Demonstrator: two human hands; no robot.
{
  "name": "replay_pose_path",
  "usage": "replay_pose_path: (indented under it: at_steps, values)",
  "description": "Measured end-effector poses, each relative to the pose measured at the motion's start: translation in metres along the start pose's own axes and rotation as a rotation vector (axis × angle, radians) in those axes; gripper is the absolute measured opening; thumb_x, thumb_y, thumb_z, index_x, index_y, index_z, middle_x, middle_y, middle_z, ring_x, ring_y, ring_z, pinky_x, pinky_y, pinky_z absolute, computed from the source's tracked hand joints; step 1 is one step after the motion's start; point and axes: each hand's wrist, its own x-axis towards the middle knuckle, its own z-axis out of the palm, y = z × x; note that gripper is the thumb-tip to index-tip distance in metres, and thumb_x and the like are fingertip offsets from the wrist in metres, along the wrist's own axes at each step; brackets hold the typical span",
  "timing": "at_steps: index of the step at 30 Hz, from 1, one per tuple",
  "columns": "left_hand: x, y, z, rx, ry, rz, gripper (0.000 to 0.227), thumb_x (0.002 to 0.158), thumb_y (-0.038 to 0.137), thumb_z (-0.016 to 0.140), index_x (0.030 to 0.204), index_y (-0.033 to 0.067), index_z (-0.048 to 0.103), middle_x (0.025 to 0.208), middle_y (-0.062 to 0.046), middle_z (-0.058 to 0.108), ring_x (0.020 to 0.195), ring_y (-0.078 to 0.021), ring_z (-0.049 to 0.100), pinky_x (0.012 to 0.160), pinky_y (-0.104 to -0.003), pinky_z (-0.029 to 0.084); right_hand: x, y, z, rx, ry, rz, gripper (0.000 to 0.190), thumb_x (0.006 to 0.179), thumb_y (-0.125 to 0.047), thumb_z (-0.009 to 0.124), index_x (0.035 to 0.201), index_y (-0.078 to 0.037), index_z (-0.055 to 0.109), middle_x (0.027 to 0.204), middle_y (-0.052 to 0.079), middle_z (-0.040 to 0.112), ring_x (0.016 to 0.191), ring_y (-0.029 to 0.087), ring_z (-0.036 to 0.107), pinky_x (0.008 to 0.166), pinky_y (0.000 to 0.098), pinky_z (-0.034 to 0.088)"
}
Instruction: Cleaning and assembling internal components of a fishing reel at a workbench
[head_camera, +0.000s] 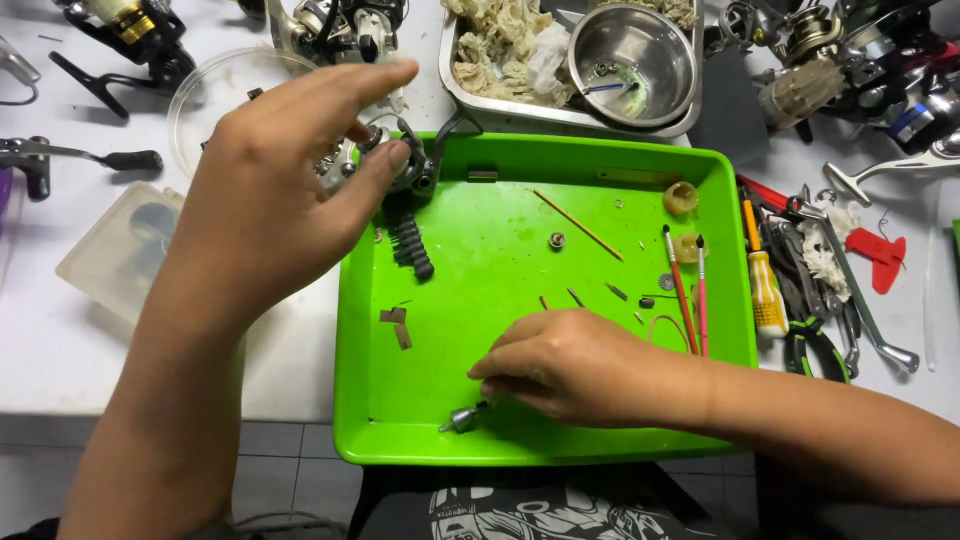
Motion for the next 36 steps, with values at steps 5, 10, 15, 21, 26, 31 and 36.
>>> replay_pose_path:
  at_steps: [5,10,15,21,26,31,36]
  values:
    - [-0.031,-0.005,0.004,0.061,0.082,-0.15,0.035,0.112,0.011,0.075,0.083,0.0052,0.056,0.077,-0.004,0.052,0.067,-0.0172,0.048,0.065,-0.036,0.035,0.04,0.032,-0.052,-0.431,0.266,-0.122,0.031,0.108,-0.016,0.069,0.077,-0.008,0.071,0.064,0.003,0.066,0.058,0.02,0.066,0.069,0.0397,0.057]
    - [-0.039,0.002,0.007,-0.094,-0.11,-0.226,0.084,0.098,-0.007,0.068,0.163,0.016,0.02,0.156,-0.022,0.06,0.097,-0.0198,0.077,0.098,-0.037,0.059,0.087,0.078,-0.087,-0.667,0.292,-0.055,0.05,0.102,-0.002,0.068,0.15,-0.005,0.055,0.14,0.019,0.066,0.109,0.043,0.069,0.073,0.0526,0.06]
    - [-0.037,0.001,0.005,-0.056,-0.022,-0.13,0.052,0.103,-0.006,0.07,0.151,-0.0027,0.051,0.136,-0.02,0.07,0.104,-0.0267,0.072,0.099,-0.039,0.056,0.123,0.122,-0.082,-0.898,0.19,-0.224,0.042,0.089,-0.009,0.072,0.131,-0.012,0.074,0.131,0.017,0.069,0.101,0.036,0.069,0.075,0.0481,0.058]
    - [-0.027,-0.003,0.011,-0.085,0.166,-0.054,0.024,0.112,-0.011,0.067,0.135,-0.013,0.063,0.14,-0.033,0.06,0.104,-0.0344,0.069,0.095,-0.041,0.056,0.127,0.12,-0.081,-0.839,0.052,-0.04,0.02,0.096,-0.012,0.068,0.085,0.0,0.057,0.097,0.014,0.05,0.073,0.037,0.058,0.043,0.0541,0.041]
    - [-0.007,-0.003,0.027,-0.169,0.356,-0.062,0.021,0.114,-0.004,0.063,0.134,-0.0054,0.059,0.135,-0.022,0.055,0.114,-0.0325,0.061,0.098,-0.041,0.053,0.094,0.098,-0.086,-0.743,0.042,0.054,0.024,0.103,-0.013,0.065,0.086,-0.001,0.051,0.084,0.014,0.05,0.069,0.039,0.058,0.053,0.0564,0.044]
    - [0.004,-0.028,0.066,-0.332,0.574,-0.144,0.056,0.122,0.007,0.074,0.159,0.0159,0.035,0.151,-0.006,0.045,0.134,-0.0249,0.054,0.122,-0.042,0.054,0.038,0.075,-0.106,-0.826,0.192,-0.114,0.014,0.106,-0.009,0.077,0.096,0.0,0.073,0.087,0.01,0.054,0.066,0.027,0.056,0.051,0.0447,0.051]
    - [0.036,-0.022,0.08,-0.734,0.178,-0.254,0.095,0.097,0.055,0.075,0.156,0.0141,0.012,0.173,-0.021,0.017,0.164,-0.044,0.038,0.124,-0.052,0.054,-0.004,0.052,-0.109,-0.678,0.466,-0.08,0.013,0.106,-0.001,0.08,0.116,0.007,0.076,0.102,0.019,0.063,0.086,0.032,0.064,0.074,0.0412,0.053]
